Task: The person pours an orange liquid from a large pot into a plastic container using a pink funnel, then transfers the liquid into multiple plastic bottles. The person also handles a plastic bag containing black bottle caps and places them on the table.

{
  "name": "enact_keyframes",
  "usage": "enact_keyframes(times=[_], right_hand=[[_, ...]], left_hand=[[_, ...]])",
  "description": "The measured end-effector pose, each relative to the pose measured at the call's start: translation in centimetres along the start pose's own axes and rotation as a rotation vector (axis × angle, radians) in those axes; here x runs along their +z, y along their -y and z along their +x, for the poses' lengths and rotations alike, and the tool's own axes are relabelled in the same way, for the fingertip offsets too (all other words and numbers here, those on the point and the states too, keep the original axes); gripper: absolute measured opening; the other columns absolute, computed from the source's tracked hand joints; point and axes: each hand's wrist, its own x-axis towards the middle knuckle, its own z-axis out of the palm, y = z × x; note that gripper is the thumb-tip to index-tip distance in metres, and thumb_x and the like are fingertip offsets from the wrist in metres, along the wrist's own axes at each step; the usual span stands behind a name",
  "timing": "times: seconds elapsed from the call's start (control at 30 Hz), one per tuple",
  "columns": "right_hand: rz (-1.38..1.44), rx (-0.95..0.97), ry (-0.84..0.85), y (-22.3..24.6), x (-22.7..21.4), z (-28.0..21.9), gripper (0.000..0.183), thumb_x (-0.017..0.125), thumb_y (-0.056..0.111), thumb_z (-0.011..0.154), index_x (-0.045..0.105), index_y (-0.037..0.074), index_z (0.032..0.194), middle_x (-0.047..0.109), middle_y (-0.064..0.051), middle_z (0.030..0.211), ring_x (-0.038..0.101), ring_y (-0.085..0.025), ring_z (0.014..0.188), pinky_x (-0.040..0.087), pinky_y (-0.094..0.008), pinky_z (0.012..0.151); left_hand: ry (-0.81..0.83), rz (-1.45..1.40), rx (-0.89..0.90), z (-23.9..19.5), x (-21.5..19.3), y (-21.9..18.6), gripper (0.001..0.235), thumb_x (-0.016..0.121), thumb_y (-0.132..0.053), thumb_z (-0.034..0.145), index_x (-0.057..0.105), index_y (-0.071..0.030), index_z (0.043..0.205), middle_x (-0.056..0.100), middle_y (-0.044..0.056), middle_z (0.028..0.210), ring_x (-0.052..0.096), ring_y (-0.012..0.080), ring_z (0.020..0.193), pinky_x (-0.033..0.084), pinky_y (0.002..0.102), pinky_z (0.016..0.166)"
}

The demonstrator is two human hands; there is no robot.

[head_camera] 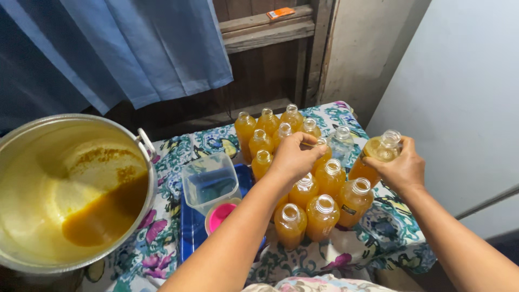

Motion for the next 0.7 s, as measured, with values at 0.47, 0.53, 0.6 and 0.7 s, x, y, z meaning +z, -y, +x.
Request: enact_keyframes(times=[0.47, 0.53, 0.6, 0.7], right_hand=[[-0.037, 0.075, 0.361, -0.8, 3.5, 0.7, 0.095, 0.096, 0.034, 0.056, 0.053, 0.005, 0.136, 0.072, -0.019, 0.122, 0.072, -0.030, 0.110, 0.055, -0.039, 0.099], [-0.021, 0.080, 0.376, -0.9, 3.6, 0.7, 0.095, 0.095, 0.032, 0.056, 0.053, 0.005, 0.137, 0.071, -0.018, 0.123, 0.071, -0.029, 0.112, 0.054, -0.039, 0.100], [-0.014, 0.069, 0.393, -0.9, 3.7, 0.8, 0.095, 0.095, 0.030, 0.056, 0.053, 0.006, 0.137, 0.071, -0.017, 0.125, 0.070, -0.029, 0.114, 0.053, -0.039, 0.102], [-0.021, 0.050, 0.436, -0.9, 3.8, 1.2, 0.094, 0.096, 0.027, 0.056, 0.053, 0.007, 0.137, 0.071, -0.016, 0.125, 0.069, -0.028, 0.115, 0.053, -0.039, 0.102]], left_hand=[[-0.099, 0.042, -0.043, -0.5, -1.6, 0.3, 0.035, 0.078, -0.025, 0.084, 0.069, -0.003, 0.109, 0.073, 0.009, 0.103, 0.068, 0.0171, 0.093, 0.056, 0.031, 0.081], [-0.105, 0.037, -0.045, -0.5, -1.7, 0.2, 0.035, 0.078, -0.025, 0.083, 0.069, -0.003, 0.109, 0.073, 0.009, 0.102, 0.068, 0.0169, 0.092, 0.056, 0.031, 0.080], [-0.109, 0.026, -0.044, -0.5, -1.8, 0.0, 0.034, 0.078, -0.025, 0.083, 0.069, -0.003, 0.109, 0.073, 0.010, 0.101, 0.068, 0.0177, 0.090, 0.056, 0.032, 0.079], [-0.116, 0.039, -0.048, -0.6, -1.8, -0.2, 0.034, 0.078, -0.025, 0.083, 0.070, -0.003, 0.108, 0.073, 0.009, 0.101, 0.068, 0.0170, 0.091, 0.055, 0.031, 0.080]])
